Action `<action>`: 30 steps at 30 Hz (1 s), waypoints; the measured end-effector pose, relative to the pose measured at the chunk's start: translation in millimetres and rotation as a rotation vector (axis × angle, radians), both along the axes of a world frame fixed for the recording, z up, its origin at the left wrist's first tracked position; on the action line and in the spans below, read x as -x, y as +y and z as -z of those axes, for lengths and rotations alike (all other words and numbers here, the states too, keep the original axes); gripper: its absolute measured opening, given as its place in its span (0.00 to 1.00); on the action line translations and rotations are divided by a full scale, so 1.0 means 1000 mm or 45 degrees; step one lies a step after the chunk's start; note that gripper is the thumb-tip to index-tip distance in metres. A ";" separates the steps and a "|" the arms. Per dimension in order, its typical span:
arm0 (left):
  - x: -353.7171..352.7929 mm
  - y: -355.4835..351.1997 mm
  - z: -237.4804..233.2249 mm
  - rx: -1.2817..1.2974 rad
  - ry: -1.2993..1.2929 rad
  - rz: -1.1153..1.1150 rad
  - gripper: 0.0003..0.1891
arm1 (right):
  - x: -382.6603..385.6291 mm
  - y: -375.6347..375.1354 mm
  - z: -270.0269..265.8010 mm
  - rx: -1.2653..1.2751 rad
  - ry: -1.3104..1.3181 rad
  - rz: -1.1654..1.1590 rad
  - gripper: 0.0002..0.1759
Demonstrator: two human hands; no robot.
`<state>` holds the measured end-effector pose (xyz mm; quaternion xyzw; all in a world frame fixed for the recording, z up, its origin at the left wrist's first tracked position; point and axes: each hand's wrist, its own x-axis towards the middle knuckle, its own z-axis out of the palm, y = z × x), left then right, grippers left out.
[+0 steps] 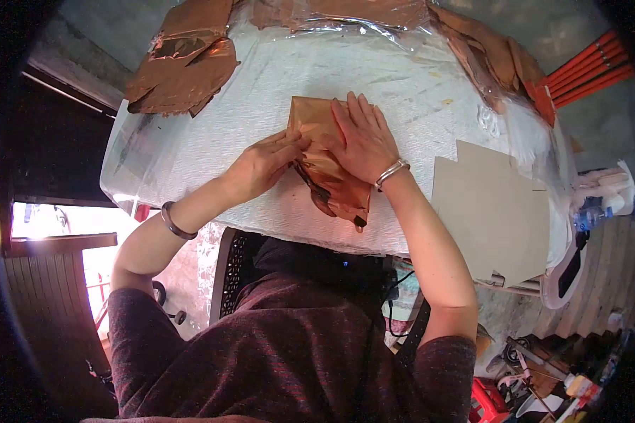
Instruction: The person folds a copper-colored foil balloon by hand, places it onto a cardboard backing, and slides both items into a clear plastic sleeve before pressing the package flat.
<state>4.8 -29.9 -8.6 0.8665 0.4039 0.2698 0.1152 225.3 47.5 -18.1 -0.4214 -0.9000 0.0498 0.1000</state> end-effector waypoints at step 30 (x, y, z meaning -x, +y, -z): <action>-0.003 -0.006 -0.004 0.202 -0.117 -0.111 0.18 | -0.052 -0.050 -0.011 0.659 1.004 0.223 0.10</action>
